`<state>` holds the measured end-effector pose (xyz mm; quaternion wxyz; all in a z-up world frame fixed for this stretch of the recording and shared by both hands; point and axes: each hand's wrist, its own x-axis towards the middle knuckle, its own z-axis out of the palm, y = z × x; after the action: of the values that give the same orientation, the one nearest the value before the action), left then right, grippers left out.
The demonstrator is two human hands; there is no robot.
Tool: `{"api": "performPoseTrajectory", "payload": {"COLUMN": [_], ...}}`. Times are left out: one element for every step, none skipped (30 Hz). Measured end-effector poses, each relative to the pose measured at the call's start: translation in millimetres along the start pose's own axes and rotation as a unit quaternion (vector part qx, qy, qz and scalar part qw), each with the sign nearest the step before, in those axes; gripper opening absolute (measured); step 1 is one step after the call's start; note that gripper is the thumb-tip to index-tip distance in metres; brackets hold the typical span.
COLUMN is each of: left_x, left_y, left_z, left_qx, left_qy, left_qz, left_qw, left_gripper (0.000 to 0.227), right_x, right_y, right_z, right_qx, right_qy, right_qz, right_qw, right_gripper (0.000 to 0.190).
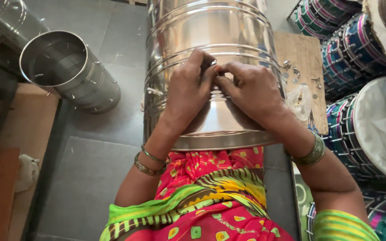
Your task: The person secures a metal fastener onto a large stainless steel cylindrical container using pliers. She repeatedly tightens the fastener and adjusts its position on the container's side.
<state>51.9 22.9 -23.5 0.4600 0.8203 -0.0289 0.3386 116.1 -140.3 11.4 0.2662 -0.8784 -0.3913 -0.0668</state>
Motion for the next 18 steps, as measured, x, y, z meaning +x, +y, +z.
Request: {"api": "performPoseTrajectory", "payload": {"left_x": [0.4,1.2,1.4,1.2,1.4,1.1,1.1,1.1,0.7,0.8,0.9,2.0,1.2,-3.6,-9.1,-19.5,-33.7,-47.3], "left_y": [-0.7,-1.3,-1.7,-2.0,-2.7,-3.3,-3.9,-4.3,-4.4,-4.9,-4.9,-3.9,-1.1,4.8,12.3,22.4,34.2,45.2], "left_z": [1.4,2.9,3.5,3.8,3.3,2.6,2.1,2.1,2.3,1.3,-1.0,-3.2,-6.6,-10.7,-14.1,-18.9,-25.8,-33.9], "left_qx": [-0.009,-0.017,-0.027,-0.035,-0.044,-0.053,-0.062,-0.071,-0.08,-0.124,-0.169,-0.213,-0.258,-0.302,-0.345,-0.325,-0.304,-0.266], "left_qy": [0.007,0.014,0.019,0.024,0.027,0.029,0.027,0.026,0.02,0.017,0.009,0.001,-0.005,-0.011,-0.022,-0.016,-0.014,-0.038], "left_qz": [-0.012,-0.025,-0.037,-0.046,-0.053,-0.06,-0.066,-0.072,-0.078,-0.096,-0.113,-0.131,-0.137,-0.145,-0.154,-0.186,-0.216,-0.209], "left_qw": [1.0,0.999,0.999,0.998,0.997,0.996,0.996,0.995,0.994,0.987,0.979,0.968,0.956,0.942,0.925,0.927,0.928,0.94], "left_gripper": [0.013,0.014,0.015,0.016,0.017,0.018,0.018,0.018,0.018,0.017,0.016,0.016,0.016,0.017,0.017,0.018,0.019,0.02], "right_x": [2.2,6.8,8.5,9.2,8.7,5.6,6.3,4.2,0.1,1.0,-1.4,-2.3,-4.8,-6.1,-9.0,-15.8,-23.3,-33.6], "right_y": [-1.0,-0.1,0.2,0.1,0.4,0.2,2.1,3.3,3.3,4.6,3.5,2.0,-1.2,-5.6,-10.9,-17.5,-23.3,-29.2], "right_z": [0.5,-0.2,-0.6,0.4,1.7,3.5,4.2,4.7,5.7,5.1,4.4,2.1,-1.1,-4.2,-8.1,-11.8,-14.5,-16.6], "right_qx": [0.002,0.004,0.006,-0.012,-0.03,-0.047,-0.058,-0.07,-0.081,-0.073,-0.067,-0.062,-0.045,-0.028,-0.014,0.035,0.082,0.129], "right_qy": [-0.007,-0.014,-0.021,-0.015,-0.008,-0.001,0.024,0.05,0.076,0.087,0.1,0.114,0.123,0.133,0.144,0.131,0.121,0.113], "right_qz": [0.005,0.01,0.016,-0.004,-0.024,-0.043,-0.07,-0.097,-0.12,-0.153,-0.18,-0.207,-0.225,-0.243,-0.257,-0.272,-0.284,-0.296], "right_qw": [1.0,1.0,1.0,1.0,0.999,0.998,0.996,0.992,0.987,0.982,0.976,0.97,0.966,0.961,0.956,0.953,0.948,0.94], "right_gripper": [0.026,0.026,0.026,0.025,0.024,0.024,0.022,0.02,0.018,0.017,0.017,0.016,0.016,0.017,0.017,0.013,0.009,0.006]}}
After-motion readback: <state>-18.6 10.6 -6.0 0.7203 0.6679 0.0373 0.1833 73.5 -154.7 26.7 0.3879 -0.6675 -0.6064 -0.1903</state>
